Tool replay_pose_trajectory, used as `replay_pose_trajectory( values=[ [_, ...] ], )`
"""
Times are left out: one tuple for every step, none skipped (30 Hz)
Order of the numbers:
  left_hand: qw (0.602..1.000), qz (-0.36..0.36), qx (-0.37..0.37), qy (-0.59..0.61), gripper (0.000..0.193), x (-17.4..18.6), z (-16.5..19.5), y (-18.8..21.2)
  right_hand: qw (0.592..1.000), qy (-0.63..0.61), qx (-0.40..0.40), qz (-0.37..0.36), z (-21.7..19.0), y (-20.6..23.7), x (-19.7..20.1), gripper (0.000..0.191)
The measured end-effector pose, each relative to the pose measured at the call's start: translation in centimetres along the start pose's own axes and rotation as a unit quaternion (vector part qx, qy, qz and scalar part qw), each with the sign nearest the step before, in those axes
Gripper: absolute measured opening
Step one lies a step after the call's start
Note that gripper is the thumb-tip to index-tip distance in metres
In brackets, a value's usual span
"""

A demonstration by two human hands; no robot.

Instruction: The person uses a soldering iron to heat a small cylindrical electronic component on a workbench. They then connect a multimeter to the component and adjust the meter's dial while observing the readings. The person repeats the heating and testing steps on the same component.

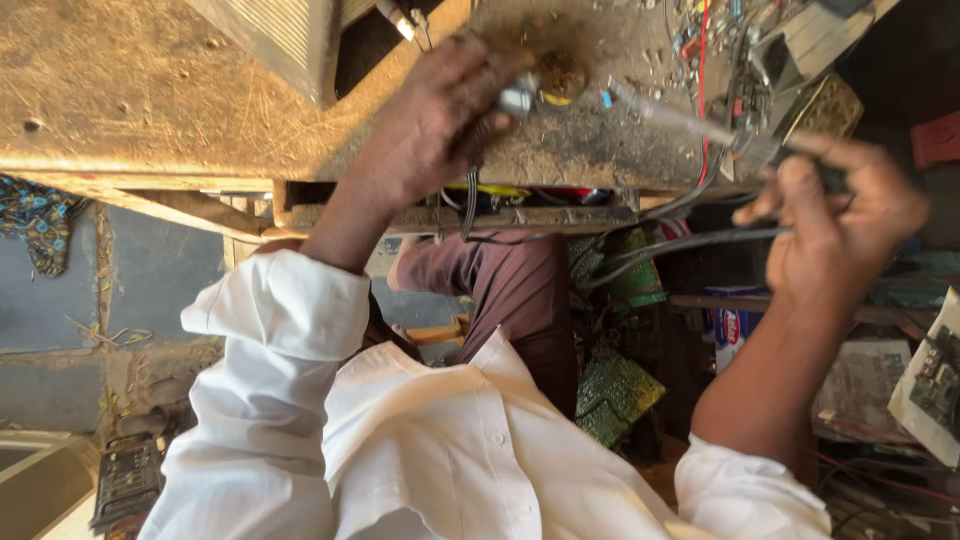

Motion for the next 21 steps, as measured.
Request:
replay_pose_trajectory(
  values=[
    [1.000, -0.017, 0.002, 0.003, 0.055, -0.3, 0.0, -0.1, 0.999, -0.036, -0.008, -0.003, 0.6, 0.6, 0.0, 0.009],
    [0.999, -0.037, 0.007, 0.008, 0.055, -0.6, -0.1, -0.1, 0.998, -0.057, -0.022, -0.003, 1.3, 1.1, 0.0, 0.009],
    [0.999, -0.041, 0.004, 0.001, 0.056, -0.6, -0.1, -0.2, 0.996, -0.078, -0.036, -0.002, 2.0, 1.7, -0.1, 0.009],
    [0.999, -0.045, 0.001, -0.006, 0.057, -0.7, -0.2, -0.2, 0.995, -0.083, -0.052, 0.003, 2.8, 2.3, -0.1, 0.010],
    [0.999, -0.048, -0.003, -0.012, 0.057, -0.8, -0.3, -0.3, 0.995, -0.084, -0.058, 0.010, 3.3, 2.7, -0.1, 0.011],
    [0.999, -0.051, 0.001, -0.007, 0.057, -0.9, -0.5, -0.3, 0.994, -0.086, -0.065, 0.017, 3.8, 3.2, -0.1, 0.012],
    [0.998, -0.055, 0.005, -0.002, 0.056, -1.0, -0.7, -0.3, 0.994, -0.085, -0.065, 0.025, 4.0, 3.6, -0.1, 0.012],
    [0.998, -0.059, 0.009, 0.004, 0.056, -1.1, -0.8, -0.2, 0.994, -0.084, -0.064, 0.033, 4.1, 3.9, -0.1, 0.013],
    [0.998, -0.063, 0.015, 0.008, 0.056, -1.2, -1.0, -0.3, 0.998, -0.047, -0.028, 0.034, 3.6, 4.1, -0.2, 0.014],
    [0.997, -0.067, 0.021, 0.013, 0.056, -1.3, -1.1, -0.3, 0.999, -0.009, 0.007, 0.034, 2.9, 4.2, -0.2, 0.014],
    [0.997, -0.072, 0.028, 0.018, 0.056, -1.5, -1.2, -0.3, 0.997, 0.036, 0.052, 0.041, 2.1, 4.4, -0.3, 0.015],
    [0.997, -0.070, 0.028, 0.023, 0.055, -1.5, -1.2, -0.3, 0.991, 0.081, 0.097, 0.051, 1.2, 4.6, -0.5, 0.016],
    [0.997, -0.068, 0.028, 0.028, 0.054, -1.4, -1.3, -0.4, 0.977, 0.133, 0.151, 0.068, 0.2, 4.8, -0.7, 0.017],
    [0.997, -0.066, 0.028, 0.032, 0.053, -1.4, -1.4, -0.4, 0.958, 0.184, 0.205, 0.084, -0.6, 5.2, -1.0, 0.019],
    [0.997, -0.065, 0.025, 0.035, 0.052, -1.3, -1.4, -0.4, 0.949, 0.190, 0.232, 0.098, -0.9, 5.6, -1.5, 0.020],
    [0.997, -0.064, 0.022, 0.037, 0.050, -1.2, -1.5, -0.4, 0.939, 0.196, 0.259, 0.112, -0.9, 6.0, -2.1, 0.022],
    [0.997, -0.063, 0.019, 0.040, 0.049, -1.1, -1.5, -0.4, 0.928, 0.202, 0.286, 0.126, -0.9, 6.5, -2.6, 0.024],
    [0.998, -0.048, 0.013, 0.035, 0.047, -0.9, -1.5, -0.5, 0.935, 0.228, 0.260, 0.085, -0.3, 6.5, -3.4, 0.021],
    [0.999, -0.034, 0.006, 0.031, 0.046, -0.7, -1.4, -0.5, 0.938, 0.253, 0.232, 0.042, 0.4, 6.6, -4.2, 0.018],
    [0.999, -0.020, 0.001, 0.026, 0.045, -0.5, -1.3, -0.4, 0.939, 0.277, 0.204, 0.000, 1.2, 6.7, -4.9, 0.016],
    [0.998, -0.033, 0.021, 0.041, 0.043, -0.6, -1.5, -0.4, 0.938, 0.278, 0.205, 0.023, 1.4, 6.9, -4.6, 0.015]
  ],
)
Point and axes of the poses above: each hand's wrist, its own y-axis away from the middle knuckle, its own x-axis out of the back of the hand, z = x × y, the point moved 6 cm from there along -y, towards the middle knuckle, and after that the axes turned 7 degrees about -y, right-handed, at the moved point
